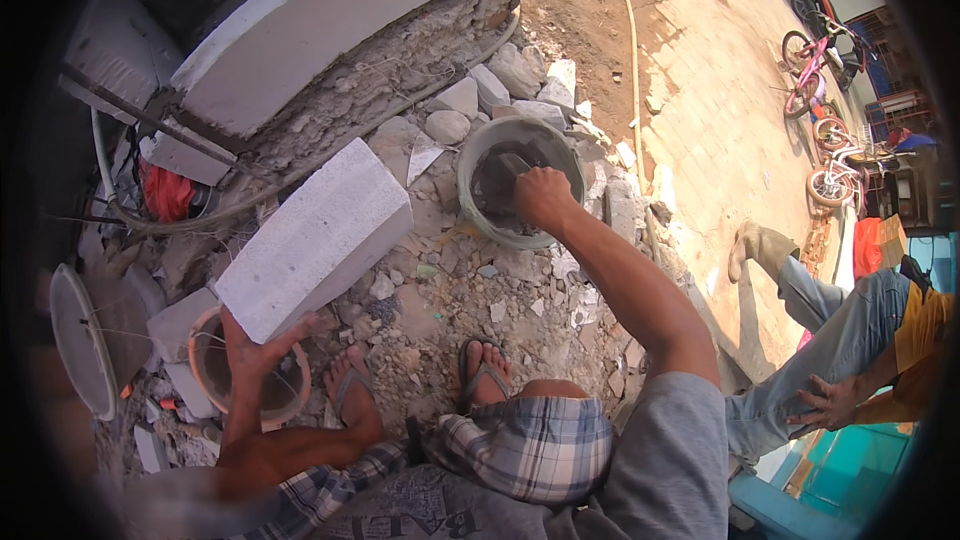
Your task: The person uses a hammer and chisel to cut a rectangular hole into a white ceramic tile. After completing the cut, the person applies mortar to the tile using a trowel.
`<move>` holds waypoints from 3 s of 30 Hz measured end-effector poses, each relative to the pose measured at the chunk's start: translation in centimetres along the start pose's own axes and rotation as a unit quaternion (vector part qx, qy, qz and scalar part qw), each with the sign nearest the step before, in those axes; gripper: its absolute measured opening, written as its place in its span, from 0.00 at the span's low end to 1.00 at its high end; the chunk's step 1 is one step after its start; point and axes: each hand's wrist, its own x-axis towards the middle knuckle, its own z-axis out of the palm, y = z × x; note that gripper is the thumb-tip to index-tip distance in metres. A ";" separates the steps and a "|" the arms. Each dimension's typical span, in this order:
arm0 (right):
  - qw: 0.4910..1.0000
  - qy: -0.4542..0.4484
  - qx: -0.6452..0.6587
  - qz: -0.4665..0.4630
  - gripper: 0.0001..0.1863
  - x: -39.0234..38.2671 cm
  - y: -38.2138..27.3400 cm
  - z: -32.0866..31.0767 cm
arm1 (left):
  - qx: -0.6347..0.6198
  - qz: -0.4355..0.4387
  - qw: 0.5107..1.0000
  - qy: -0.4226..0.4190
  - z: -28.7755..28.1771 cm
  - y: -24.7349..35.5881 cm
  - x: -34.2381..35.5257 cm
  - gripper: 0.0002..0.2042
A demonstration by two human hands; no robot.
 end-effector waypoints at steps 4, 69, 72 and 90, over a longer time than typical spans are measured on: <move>0.987 -0.079 0.133 -0.043 0.19 0.5 1.1 0.3 | -0.046 -0.023 0.999 0.000 -0.3 -0.6 -0.7 0.34; 0.819 0.469 0.044 -0.328 0.23 8.2 -19.3 -27.8 | -0.013 0.037 0.998 -0.051 -3.9 -3.2 -2.0 0.42; 0.833 0.417 0.032 -0.362 0.22 9.9 -22.0 -28.7 | 0.000 0.041 0.997 -0.060 -3.9 -3.1 -1.9 0.42; 0.864 0.471 0.078 -0.158 0.22 4.1 -9.1 -19.1 | -0.178 -0.060 0.982 -0.017 -1.4 -4.8 -1.4 0.38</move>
